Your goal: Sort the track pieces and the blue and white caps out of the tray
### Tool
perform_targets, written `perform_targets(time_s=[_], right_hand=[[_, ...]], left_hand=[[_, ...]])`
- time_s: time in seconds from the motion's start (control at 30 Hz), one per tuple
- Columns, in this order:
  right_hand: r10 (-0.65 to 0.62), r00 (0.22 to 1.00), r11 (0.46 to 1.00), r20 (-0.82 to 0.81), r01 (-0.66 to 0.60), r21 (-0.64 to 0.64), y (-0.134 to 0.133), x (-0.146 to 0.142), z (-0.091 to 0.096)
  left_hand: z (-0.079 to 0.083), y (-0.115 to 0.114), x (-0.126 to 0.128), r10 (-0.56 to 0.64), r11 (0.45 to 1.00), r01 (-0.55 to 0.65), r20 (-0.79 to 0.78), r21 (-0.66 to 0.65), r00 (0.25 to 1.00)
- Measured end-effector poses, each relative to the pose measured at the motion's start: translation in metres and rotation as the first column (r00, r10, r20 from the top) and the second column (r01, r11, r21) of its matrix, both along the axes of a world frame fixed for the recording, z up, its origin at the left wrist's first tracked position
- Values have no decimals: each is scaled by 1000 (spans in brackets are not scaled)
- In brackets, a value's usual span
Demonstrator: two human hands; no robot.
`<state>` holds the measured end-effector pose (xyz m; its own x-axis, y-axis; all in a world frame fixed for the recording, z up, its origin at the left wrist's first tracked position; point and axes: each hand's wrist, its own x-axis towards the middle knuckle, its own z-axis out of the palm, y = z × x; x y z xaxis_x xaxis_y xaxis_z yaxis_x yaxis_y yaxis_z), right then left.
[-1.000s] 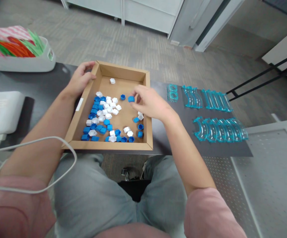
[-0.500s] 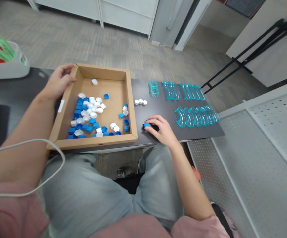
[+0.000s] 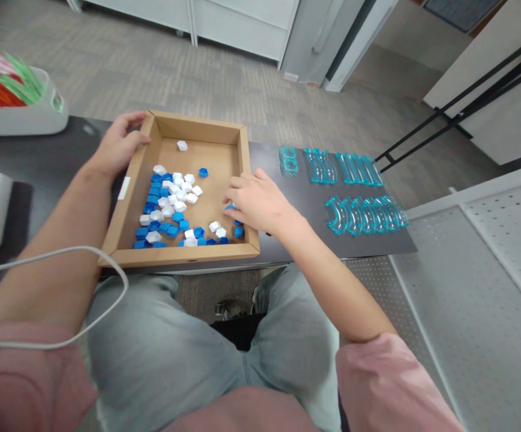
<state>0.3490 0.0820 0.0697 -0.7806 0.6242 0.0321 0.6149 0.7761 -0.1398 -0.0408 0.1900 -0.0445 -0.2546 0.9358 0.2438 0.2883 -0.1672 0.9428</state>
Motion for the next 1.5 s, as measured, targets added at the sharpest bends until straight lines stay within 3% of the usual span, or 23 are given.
perform_targets(time_s=[0.17, 0.23, 0.33, 0.5, 0.6, 0.73, 0.87, 1.0, 1.13, 1.23, 1.37, 1.5], right_hand=[[37, 967, 999, 250, -35, -13, 17, -31, -14], [29, 973, 999, 228, -25, -20, 15, -33, -13], [-14, 998, 997, 58, 18, -72, 9, -25, -3], [-238, 922, 959, -305, 174, -222, -8, 33, 22], [-356, 858, 925, -371, 268, -268, -25, 83, 23], [-415, 862, 898, -290, 337, -283, -45, 128, 1], [-415, 877, 880, -243, 318, -354, -52, 135, -31], [-419, 876, 869, -241, 309, -387, -51, 132, -39], [-364, 896, 918, -254, 300, -258, -45, 117, -16], [-239, 945, 969, -221, 220, -108, -32, 79, 5], [-22, 999, 998, 42, 20, 53, -1, 12, 12], [35, 947, 987, 319, -84, 140, 34, -30, -6]], left_hand=[[-1, 1, 0, -16, 1000, 15, 31, 19, 999], [-1, 2, 0, -18, 999, 17, 32, 27, 999], [-1, 2, 1, -16, 1000, 15, 28, 17, 999], [0, 1, 2, -1, 1000, 1, 5, -5, 1000], [2, 0, 3, 5, 1000, -5, -12, 2, 1000], [4, -2, 3, 7, 1000, -7, -15, -10, 1000], [3, 0, 1, 14, 1000, -14, 0, -5, 1000], [2, 1, 1, 5, 1000, -5, 16, 0, 1000], [2, 1, 2, 3, 1000, -3, 11, -4, 1000], [-1, 3, -1, -9, 1000, 9, -8, 1, 1000], [-11, 13, -11, -25, 1000, 26, -32, 17, 999], [-20, 22, -21, -66, 998, 67, -57, 16, 996]])
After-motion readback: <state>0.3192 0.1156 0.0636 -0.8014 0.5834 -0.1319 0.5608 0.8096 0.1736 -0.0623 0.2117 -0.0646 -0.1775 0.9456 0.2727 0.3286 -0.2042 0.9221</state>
